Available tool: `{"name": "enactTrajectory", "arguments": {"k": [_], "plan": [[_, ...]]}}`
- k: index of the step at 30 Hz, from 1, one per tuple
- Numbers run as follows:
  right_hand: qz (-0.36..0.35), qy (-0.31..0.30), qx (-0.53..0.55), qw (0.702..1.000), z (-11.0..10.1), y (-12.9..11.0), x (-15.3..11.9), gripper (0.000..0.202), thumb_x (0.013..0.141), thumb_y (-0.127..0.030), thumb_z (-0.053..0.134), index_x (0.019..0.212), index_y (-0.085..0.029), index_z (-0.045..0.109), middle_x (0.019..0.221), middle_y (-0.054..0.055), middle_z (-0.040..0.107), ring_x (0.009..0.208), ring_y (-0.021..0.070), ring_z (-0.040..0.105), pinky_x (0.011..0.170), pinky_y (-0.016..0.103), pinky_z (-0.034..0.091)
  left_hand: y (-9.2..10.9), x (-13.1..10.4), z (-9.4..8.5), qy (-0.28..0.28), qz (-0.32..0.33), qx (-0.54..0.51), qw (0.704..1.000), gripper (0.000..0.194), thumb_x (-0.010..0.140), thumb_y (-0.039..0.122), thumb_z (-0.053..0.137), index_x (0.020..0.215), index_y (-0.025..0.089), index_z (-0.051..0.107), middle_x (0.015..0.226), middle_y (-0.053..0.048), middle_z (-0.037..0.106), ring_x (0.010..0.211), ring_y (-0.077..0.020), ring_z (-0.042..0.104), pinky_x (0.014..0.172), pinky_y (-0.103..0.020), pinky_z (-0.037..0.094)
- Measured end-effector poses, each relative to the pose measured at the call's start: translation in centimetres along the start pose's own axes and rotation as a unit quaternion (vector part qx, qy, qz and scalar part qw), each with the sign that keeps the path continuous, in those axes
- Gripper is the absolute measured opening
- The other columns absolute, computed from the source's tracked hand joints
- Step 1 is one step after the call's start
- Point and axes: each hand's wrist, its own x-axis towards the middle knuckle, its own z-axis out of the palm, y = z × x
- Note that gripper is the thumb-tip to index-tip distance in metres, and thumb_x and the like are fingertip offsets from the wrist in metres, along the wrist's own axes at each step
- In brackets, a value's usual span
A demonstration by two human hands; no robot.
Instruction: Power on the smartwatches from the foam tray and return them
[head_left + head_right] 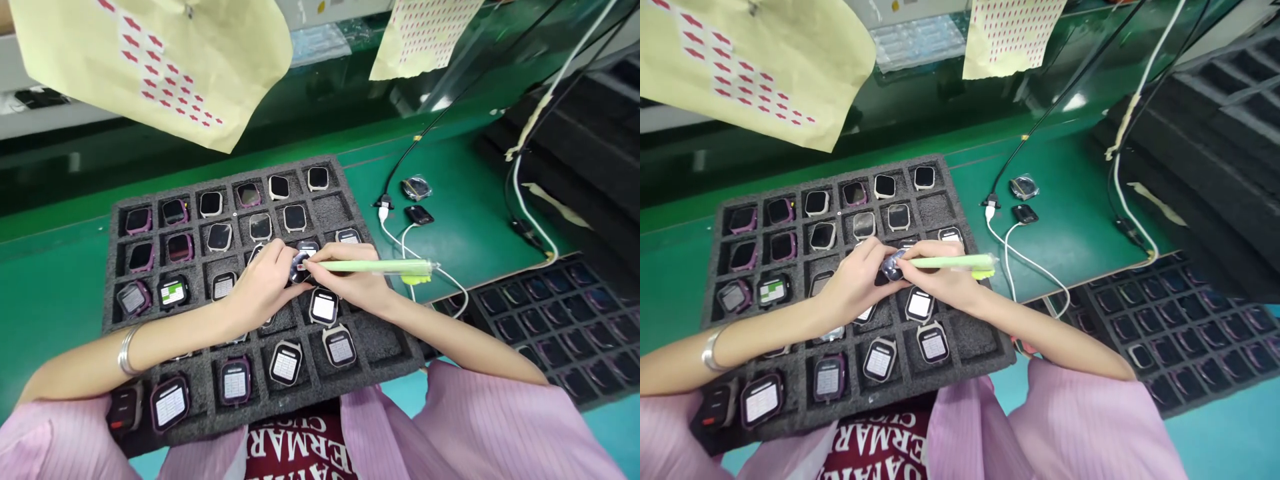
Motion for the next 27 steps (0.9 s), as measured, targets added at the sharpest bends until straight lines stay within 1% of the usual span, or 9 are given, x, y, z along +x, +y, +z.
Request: {"name": "enactTrajectory", "arguments": {"k": [3, 11, 14, 18, 20, 23, 27], "plan": [[0.002, -0.017, 0.010, 1.000, 0.09, 0.12, 0.04, 0.011, 0.081, -0.013, 0.065, 0.071, -0.016, 0.069, 0.068, 0.002, 0.070, 0.058, 0.0125, 0.063, 0.057, 0.023, 0.048, 0.04, 0.06, 0.03, -0.009, -0.002, 0.004, 1.000, 0.032, 0.084, 0.032, 0.065, 0.104, 0.015, 0.048, 0.093, -0.008, 0.052, 0.084, -0.0243, 0.057, 0.072, -0.038, 0.053], [0.000, -0.029, -0.016, 0.999, 0.03, 0.02, -0.07, 0.011, 0.082, -0.014, 0.065, 0.071, -0.016, 0.069, 0.069, 0.002, 0.071, 0.057, 0.0125, 0.064, 0.058, 0.023, 0.049, -0.10, 0.10, 0.10, -0.010, 0.004, 0.000, 1.000, 0.032, 0.085, 0.033, 0.064, 0.105, 0.014, 0.048, 0.093, -0.008, 0.052, 0.084, -0.0247, 0.057, 0.072, -0.038, 0.053], [0.006, -0.022, -0.028, 0.999, -0.05, -0.09, -0.11, 0.012, 0.082, -0.013, 0.064, 0.071, -0.016, 0.069, 0.068, 0.001, 0.072, 0.056, 0.0123, 0.064, 0.056, 0.023, 0.049, -0.06, 0.12, 0.14, -0.011, -0.001, -0.005, 1.000, 0.031, 0.085, 0.033, 0.064, 0.105, 0.015, 0.047, 0.093, -0.008, 0.052, 0.084, -0.0245, 0.057, 0.072, -0.038, 0.053], [-0.004, -0.029, -0.014, 0.999, -0.07, 0.04, -0.16, 0.011, 0.081, -0.014, 0.066, 0.071, -0.016, 0.069, 0.070, 0.002, 0.072, 0.056, 0.0120, 0.064, 0.056, 0.022, 0.049, 0.03, 0.14, 0.11, -0.013, -0.004, -0.009, 1.000, 0.030, 0.085, 0.032, 0.063, 0.105, 0.016, 0.047, 0.093, -0.008, 0.052, 0.084, -0.0248, 0.057, 0.073, -0.039, 0.053], [-0.006, -0.018, -0.010, 1.000, -0.04, 0.20, -0.19, 0.010, 0.082, -0.014, 0.066, 0.072, -0.016, 0.069, 0.072, 0.002, 0.072, 0.057, 0.0123, 0.064, 0.057, 0.023, 0.050, 0.04, 0.13, 0.08, -0.013, -0.006, -0.010, 1.000, 0.030, 0.085, 0.032, 0.063, 0.105, 0.015, 0.047, 0.093, -0.008, 0.052, 0.084, -0.0247, 0.057, 0.073, -0.039, 0.053], [0.004, -0.004, -0.015, 1.000, -0.01, 0.35, -0.21, 0.010, 0.082, -0.014, 0.065, 0.073, -0.017, 0.069, 0.071, 0.002, 0.072, 0.059, 0.0130, 0.065, 0.058, 0.024, 0.050, 0.05, 0.13, 0.04, -0.017, -0.007, -0.017, 1.000, 0.031, 0.085, 0.032, 0.064, 0.105, 0.015, 0.047, 0.094, -0.008, 0.052, 0.085, -0.0251, 0.057, 0.074, -0.040, 0.053], [0.010, -0.004, -0.020, 1.000, -0.05, 0.18, -0.17, 0.011, 0.082, -0.012, 0.065, 0.072, -0.016, 0.069, 0.069, 0.002, 0.071, 0.058, 0.0130, 0.064, 0.057, 0.024, 0.049, 0.06, 0.12, 0.07, -0.020, -0.011, -0.022, 0.999, 0.033, 0.084, 0.032, 0.065, 0.106, 0.015, 0.047, 0.096, -0.009, 0.052, 0.088, -0.0262, 0.056, 0.075, -0.041, 0.053]]}}
